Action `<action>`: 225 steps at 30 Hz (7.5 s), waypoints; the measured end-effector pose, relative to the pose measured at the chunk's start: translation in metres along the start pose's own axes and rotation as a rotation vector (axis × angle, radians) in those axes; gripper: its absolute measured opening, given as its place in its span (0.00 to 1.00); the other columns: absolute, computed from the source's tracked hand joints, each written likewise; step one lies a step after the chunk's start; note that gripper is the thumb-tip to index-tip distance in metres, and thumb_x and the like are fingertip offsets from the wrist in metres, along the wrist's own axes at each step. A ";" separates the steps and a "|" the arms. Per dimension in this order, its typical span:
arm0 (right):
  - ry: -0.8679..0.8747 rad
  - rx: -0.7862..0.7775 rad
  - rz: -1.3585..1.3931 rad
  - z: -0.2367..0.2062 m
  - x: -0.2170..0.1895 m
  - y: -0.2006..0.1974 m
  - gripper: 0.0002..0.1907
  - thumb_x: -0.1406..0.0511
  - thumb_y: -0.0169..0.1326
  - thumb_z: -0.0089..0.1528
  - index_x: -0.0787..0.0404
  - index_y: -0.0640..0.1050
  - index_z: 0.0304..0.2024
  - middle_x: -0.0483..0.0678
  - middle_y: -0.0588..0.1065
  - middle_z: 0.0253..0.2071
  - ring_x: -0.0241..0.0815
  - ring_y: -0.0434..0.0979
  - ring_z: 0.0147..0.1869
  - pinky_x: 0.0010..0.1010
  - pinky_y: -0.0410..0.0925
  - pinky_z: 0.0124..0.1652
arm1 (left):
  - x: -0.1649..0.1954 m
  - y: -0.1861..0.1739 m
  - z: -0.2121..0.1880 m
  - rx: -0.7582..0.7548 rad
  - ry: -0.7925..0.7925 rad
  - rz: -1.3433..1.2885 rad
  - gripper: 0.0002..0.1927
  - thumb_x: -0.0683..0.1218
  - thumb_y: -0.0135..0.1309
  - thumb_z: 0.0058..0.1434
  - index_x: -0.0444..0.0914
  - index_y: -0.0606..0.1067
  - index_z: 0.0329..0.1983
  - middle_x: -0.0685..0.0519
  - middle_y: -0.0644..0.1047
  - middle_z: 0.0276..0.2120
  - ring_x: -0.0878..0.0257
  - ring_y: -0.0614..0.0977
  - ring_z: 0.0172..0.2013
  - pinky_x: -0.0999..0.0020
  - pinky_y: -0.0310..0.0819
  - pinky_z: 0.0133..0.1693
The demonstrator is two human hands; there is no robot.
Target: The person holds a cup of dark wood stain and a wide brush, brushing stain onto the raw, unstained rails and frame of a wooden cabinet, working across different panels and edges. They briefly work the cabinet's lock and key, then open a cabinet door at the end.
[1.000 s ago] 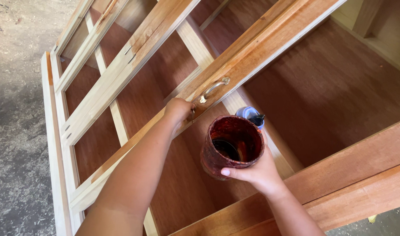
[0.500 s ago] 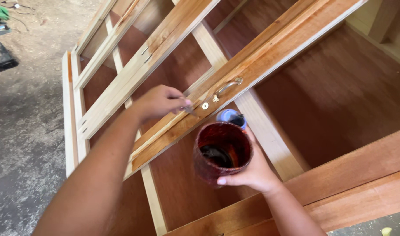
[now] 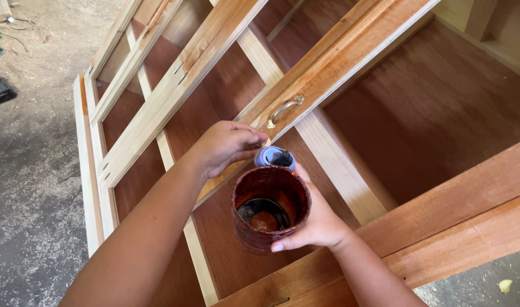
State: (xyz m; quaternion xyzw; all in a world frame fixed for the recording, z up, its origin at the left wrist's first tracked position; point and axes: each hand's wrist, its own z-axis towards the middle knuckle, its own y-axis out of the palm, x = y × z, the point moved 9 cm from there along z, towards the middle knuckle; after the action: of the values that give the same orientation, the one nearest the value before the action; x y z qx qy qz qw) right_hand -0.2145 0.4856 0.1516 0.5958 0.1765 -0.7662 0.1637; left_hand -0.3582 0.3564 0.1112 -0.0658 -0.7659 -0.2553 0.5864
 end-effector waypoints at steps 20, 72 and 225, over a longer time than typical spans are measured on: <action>0.031 -0.016 0.022 0.000 -0.009 0.000 0.67 0.57 0.80 0.36 0.65 0.61 0.73 0.52 0.61 0.72 0.48 0.64 0.76 0.41 0.58 0.75 | 0.039 0.066 0.000 -0.392 0.120 0.370 0.07 0.36 0.58 0.59 0.33 0.81 0.41 0.50 0.84 0.37 0.68 0.85 0.37 0.74 0.80 0.43; -0.083 0.294 -0.018 -0.008 0.010 -0.049 0.52 0.63 0.76 0.43 0.67 0.67 0.67 0.52 0.74 0.64 0.46 0.72 0.70 0.41 0.63 0.70 | -0.017 -0.083 -0.020 0.267 0.006 0.252 0.24 0.47 0.67 0.49 0.41 0.78 0.50 0.52 0.80 0.46 0.62 0.80 0.46 0.61 0.74 0.48; -0.076 0.662 0.010 -0.032 0.018 -0.078 0.41 0.72 0.70 0.46 0.64 0.70 0.62 0.49 0.76 0.58 0.43 0.75 0.62 0.38 0.69 0.61 | 0.006 -0.099 -0.016 0.349 0.326 0.868 0.08 0.48 0.62 0.56 0.43 0.79 0.37 0.52 0.83 0.32 0.59 0.85 0.34 0.64 0.78 0.39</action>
State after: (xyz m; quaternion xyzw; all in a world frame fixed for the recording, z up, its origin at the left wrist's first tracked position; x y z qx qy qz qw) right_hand -0.2275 0.5690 0.1327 0.5886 -0.0912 -0.8028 -0.0283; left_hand -0.3856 0.2623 0.0890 -0.2389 -0.5973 0.1374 0.7532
